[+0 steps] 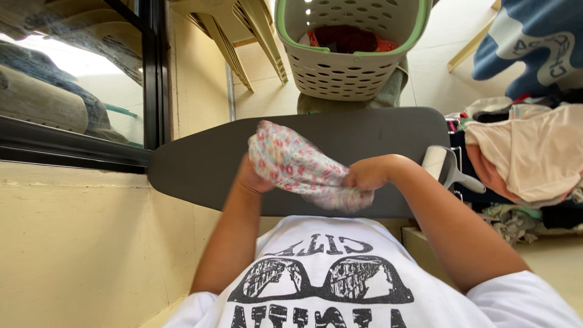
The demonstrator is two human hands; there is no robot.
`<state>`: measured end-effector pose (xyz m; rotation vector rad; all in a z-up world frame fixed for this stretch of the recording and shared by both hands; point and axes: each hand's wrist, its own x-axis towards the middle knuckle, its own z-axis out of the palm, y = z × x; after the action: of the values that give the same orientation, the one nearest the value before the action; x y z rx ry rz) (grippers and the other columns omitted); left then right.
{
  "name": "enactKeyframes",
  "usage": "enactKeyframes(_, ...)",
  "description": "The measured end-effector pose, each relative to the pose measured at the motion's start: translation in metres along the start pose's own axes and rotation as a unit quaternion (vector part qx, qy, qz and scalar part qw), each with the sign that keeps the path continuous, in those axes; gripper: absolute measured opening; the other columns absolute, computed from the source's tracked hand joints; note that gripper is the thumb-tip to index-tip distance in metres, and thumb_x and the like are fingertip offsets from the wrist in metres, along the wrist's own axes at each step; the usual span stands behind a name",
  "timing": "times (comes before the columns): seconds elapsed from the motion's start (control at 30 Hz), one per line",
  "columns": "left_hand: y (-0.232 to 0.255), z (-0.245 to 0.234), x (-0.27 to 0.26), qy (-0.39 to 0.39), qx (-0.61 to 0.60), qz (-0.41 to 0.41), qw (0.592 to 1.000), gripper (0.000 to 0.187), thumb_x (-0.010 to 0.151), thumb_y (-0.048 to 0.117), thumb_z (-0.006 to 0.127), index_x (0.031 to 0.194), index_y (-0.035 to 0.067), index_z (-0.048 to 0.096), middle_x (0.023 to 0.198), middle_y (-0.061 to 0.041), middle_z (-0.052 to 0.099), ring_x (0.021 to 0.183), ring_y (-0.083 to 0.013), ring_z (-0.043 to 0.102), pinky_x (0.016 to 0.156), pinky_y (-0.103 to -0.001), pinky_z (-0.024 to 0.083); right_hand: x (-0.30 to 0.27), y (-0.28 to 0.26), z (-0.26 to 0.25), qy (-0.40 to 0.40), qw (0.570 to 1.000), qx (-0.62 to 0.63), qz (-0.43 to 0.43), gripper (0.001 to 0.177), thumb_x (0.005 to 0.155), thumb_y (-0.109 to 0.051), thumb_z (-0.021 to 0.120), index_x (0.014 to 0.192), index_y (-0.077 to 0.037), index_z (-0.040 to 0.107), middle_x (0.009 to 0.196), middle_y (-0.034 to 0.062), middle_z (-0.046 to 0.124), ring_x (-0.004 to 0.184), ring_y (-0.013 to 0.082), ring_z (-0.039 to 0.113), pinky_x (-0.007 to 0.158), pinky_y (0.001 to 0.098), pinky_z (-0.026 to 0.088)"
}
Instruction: The person rolls a lint roller over clothing items and small towels on an ironing board, peels a used adhesive sheet off the roller, and folds the items by hand before placing them onto a stack.
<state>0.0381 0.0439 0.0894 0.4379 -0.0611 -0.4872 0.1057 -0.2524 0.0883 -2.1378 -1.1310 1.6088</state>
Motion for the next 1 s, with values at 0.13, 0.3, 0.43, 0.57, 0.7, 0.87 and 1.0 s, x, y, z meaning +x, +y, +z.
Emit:
enactKeyframes(0.13, 0.021, 0.007, 0.005, -0.078, 0.45, -0.279, 0.844, 0.025, 0.103, 0.023, 0.064, 0.117, 0.005, 0.072, 0.114, -0.01, 0.076, 0.107, -0.0234, 0.07, 0.098, -0.042, 0.055, 0.0, 0.031, 0.018, 0.21, 0.937, -0.163, 0.225, 0.029, 0.086, -0.01, 0.063, 0.111, -0.016, 0.077, 0.105, 0.0078, 0.074, 0.11, 0.0282, 0.068, 0.104, 0.0441, 0.048)
enactKeyframes(0.3, -0.016, 0.014, 0.018, 0.029, 0.87, -0.432, 0.236, 0.024, 0.089, 0.02, 0.065, 0.107, 0.009, 0.077, 0.118, -0.014, 0.072, 0.106, -0.0307, 0.069, 0.093, -0.041, 0.056, -0.025, 0.022, 0.036, 0.362, 0.852, -0.305, 0.223, 0.017, 0.085, -0.02, 0.064, 0.092, -0.016, 0.079, 0.106, 0.0025, 0.073, 0.136, 0.0257, 0.051, 0.119, 0.0698, 0.002)
enactKeyframes(0.43, 0.011, 0.013, 0.019, 0.114, 0.897, -0.19, 0.382, 0.025, 0.087, 0.018, 0.06, 0.104, 0.012, 0.078, 0.116, -0.017, 0.071, 0.105, -0.0352, 0.068, 0.09, -0.045, 0.053, -0.063, 0.016, 0.033, 0.112, 0.913, -0.196, 0.34, 0.043, 0.088, -0.053, 0.068, 0.113, -0.02, 0.079, 0.122, 0.0012, 0.073, 0.148, 0.0253, 0.04, 0.121, 0.0702, -0.012)
enactKeyframes(0.57, 0.022, -0.007, 0.016, 0.149, 0.917, -0.306, 0.21, 0.027, 0.094, 0.017, 0.054, 0.106, 0.012, 0.078, 0.121, -0.017, 0.074, 0.115, -0.0324, 0.068, 0.113, -0.047, 0.042, -0.079, 0.022, 0.038, 0.158, 0.927, -0.089, 0.328, 0.045, 0.084, -0.061, 0.07, 0.113, -0.027, 0.079, 0.136, -0.0082, 0.065, 0.153, 0.0176, 0.031, 0.122, 0.0681, -0.013)
enactKeyframes(0.7, 0.016, -0.014, 0.015, 0.147, 0.924, -0.303, 0.18, 0.03, 0.086, 0.014, 0.056, 0.105, 0.009, 0.079, 0.133, -0.018, 0.065, 0.128, -0.0307, 0.059, 0.115, -0.044, 0.034, -0.092, 0.031, 0.047, 0.339, 0.875, -0.108, 0.329, 0.035, 0.085, -0.054, 0.07, 0.108, -0.03, 0.082, 0.14, 0.0013, 0.062, 0.146, 0.0173, 0.04, 0.121, 0.071, -0.006)
enactKeyframes(0.87, 0.006, 0.022, 0.02, 0.234, 0.95, 0.201, 0.044, 0.033, 0.077, 0.02, 0.061, 0.105, 0.015, 0.079, 0.128, -0.025, 0.068, 0.12, -0.0434, 0.061, 0.104, -0.05, 0.038, -0.109, 0.018, 0.05, 0.487, 0.83, -0.1, 0.251, 0.035, 0.081, -0.028, 0.075, 0.115, -0.023, 0.08, 0.13, 0.0037, 0.067, 0.14, 0.0208, 0.048, 0.122, 0.0691, 0.011)
enactKeyframes(1.0, 0.015, 0.041, 0.023, 0.091, 0.941, -0.219, 0.242, 0.028, 0.088, 0.014, 0.056, 0.105, 0.007, 0.077, 0.114, -0.019, 0.072, 0.107, -0.034, 0.069, 0.095, -0.047, 0.051, -0.12, 0.025, 0.039, 0.282, 0.949, 0.101, 0.104, 0.046, 0.072, -0.039, 0.085, 0.113, -0.018, 0.077, 0.128, 0.0078, 0.069, 0.122, 0.0263, 0.06, 0.111, 0.0399, 0.046)
